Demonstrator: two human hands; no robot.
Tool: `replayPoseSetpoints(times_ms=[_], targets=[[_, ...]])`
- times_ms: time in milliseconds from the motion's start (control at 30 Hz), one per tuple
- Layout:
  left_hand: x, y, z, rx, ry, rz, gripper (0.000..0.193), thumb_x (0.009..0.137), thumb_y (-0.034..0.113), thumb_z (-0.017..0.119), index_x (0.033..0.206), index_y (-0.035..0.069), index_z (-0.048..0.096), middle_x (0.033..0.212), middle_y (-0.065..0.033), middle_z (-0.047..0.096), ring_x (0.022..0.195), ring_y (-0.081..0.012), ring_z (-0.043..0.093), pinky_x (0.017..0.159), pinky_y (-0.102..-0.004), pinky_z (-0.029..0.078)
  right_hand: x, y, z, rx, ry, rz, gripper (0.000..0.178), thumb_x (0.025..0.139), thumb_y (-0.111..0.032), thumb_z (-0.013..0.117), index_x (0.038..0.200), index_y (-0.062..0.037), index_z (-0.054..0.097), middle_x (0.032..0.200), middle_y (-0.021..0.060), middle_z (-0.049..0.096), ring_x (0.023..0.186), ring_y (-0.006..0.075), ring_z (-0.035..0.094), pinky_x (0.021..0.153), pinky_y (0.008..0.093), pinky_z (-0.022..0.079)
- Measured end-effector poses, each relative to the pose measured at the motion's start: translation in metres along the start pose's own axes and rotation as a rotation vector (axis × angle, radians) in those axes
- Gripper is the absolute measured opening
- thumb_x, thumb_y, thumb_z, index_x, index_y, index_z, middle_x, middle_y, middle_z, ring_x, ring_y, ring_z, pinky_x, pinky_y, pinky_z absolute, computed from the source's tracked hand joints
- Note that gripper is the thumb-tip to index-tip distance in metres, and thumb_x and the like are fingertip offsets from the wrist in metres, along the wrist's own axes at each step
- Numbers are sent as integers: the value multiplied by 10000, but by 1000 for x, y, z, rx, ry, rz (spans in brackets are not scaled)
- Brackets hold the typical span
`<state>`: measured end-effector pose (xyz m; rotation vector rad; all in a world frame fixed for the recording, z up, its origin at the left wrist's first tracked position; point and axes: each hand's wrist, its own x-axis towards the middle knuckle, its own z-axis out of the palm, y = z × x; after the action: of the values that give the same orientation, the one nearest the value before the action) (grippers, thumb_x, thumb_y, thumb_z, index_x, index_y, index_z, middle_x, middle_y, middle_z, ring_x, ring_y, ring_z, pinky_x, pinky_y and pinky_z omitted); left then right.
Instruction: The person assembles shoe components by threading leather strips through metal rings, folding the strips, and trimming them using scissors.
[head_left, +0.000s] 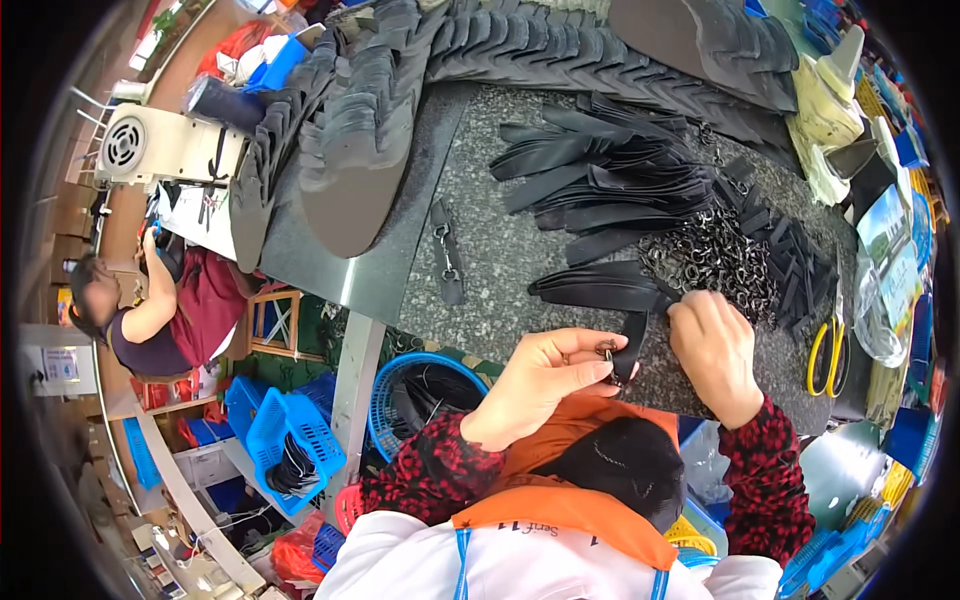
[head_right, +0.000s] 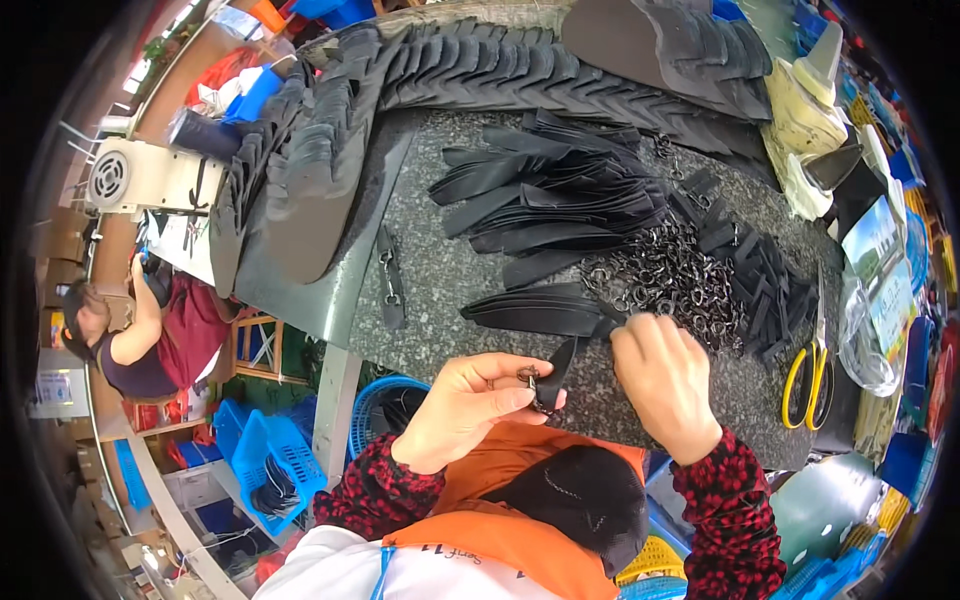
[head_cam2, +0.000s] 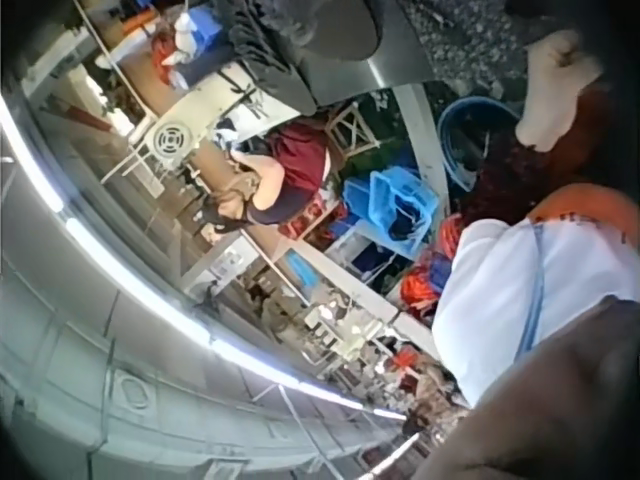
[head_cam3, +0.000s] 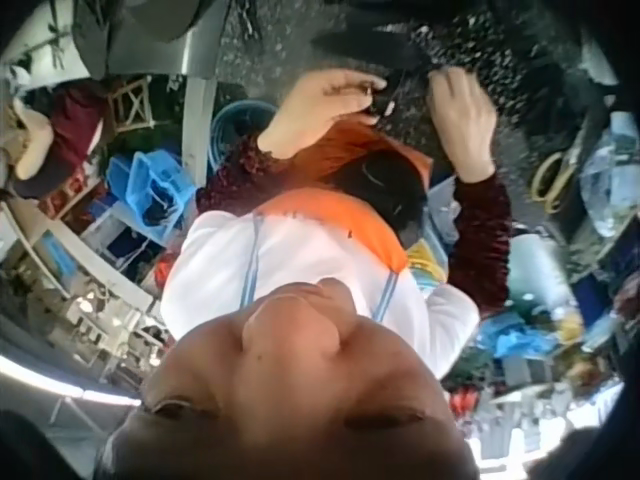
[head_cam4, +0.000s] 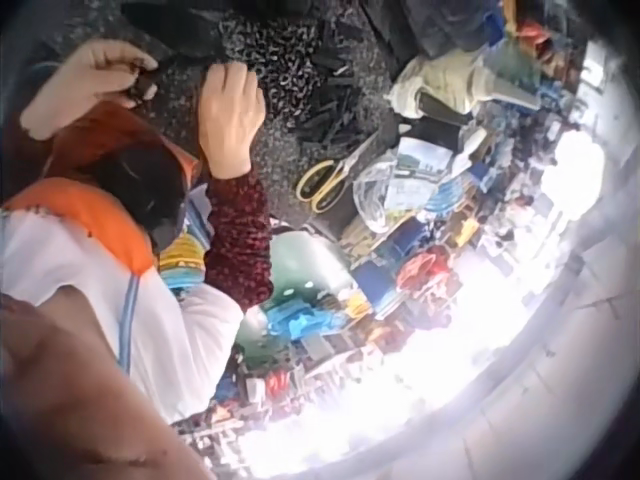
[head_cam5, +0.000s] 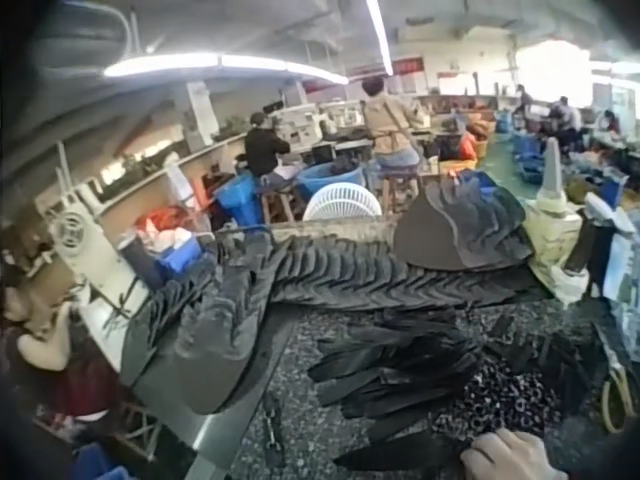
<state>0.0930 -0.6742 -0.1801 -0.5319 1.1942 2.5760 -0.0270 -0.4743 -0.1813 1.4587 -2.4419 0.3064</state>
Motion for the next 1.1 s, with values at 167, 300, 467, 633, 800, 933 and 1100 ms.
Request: replayPoseSetpoints(times_ms=[167,300,467,633,800,933,1100], targets=[[-1,-2,-3,113,38,113,272,924,-28,576,1192,-53,611,1033,-130,686,994,-206,675,852,-303,575,1,-3,-1,397,274,240,229,703,82,656,890,-25,575,861,106,619,752,278,598,669,357,478],[1,-1,9,304,64,152,267,919,-45,576,1182,-49,624,1033,-110,689,991,-165,662,847,-273,558,13,-40,-23,829,240,240,249,698,112,693,893,-21,612,890,119,636,747,274,647,647,335,518],[2,-7,15,433,37,267,261,917,-75,554,1167,-60,629,1037,-87,689,956,-111,648,854,-241,530,17,-50,-26,649,258,113,277,701,83,727,941,-14,632,1017,135,605,720,239,637,605,316,518],[2,-6,20,374,-23,191,253,896,-89,575,1143,-75,623,1060,-91,680,984,-125,643,870,-257,529,15,-47,-26,591,263,80,267,692,91,707,921,-20,626,915,121,612,711,260,627,589,333,516],[-1,2,19,350,86,184,224,871,-72,631,1094,-49,643,960,-100,699,852,-129,675,772,-258,563,19,-51,-19,851,327,314,209,727,96,697,899,-11,646,851,121,624,718,240,647,591,295,513],[7,-1,12,326,149,356,212,878,-79,630,1085,-41,658,932,-85,701,818,-115,674,747,-243,566,8,-59,-27,1302,217,695,95,842,52,669,925,8,653,883,64,651,727,112,640,587,221,509],[3,-2,22,431,166,458,213,870,-95,626,1074,-47,661,937,-90,703,838,-126,677,752,-252,563,5,-64,-15,1994,19,1018,186,894,-7,654,1028,0,525,878,49,619,724,63,607,554,201,523]])
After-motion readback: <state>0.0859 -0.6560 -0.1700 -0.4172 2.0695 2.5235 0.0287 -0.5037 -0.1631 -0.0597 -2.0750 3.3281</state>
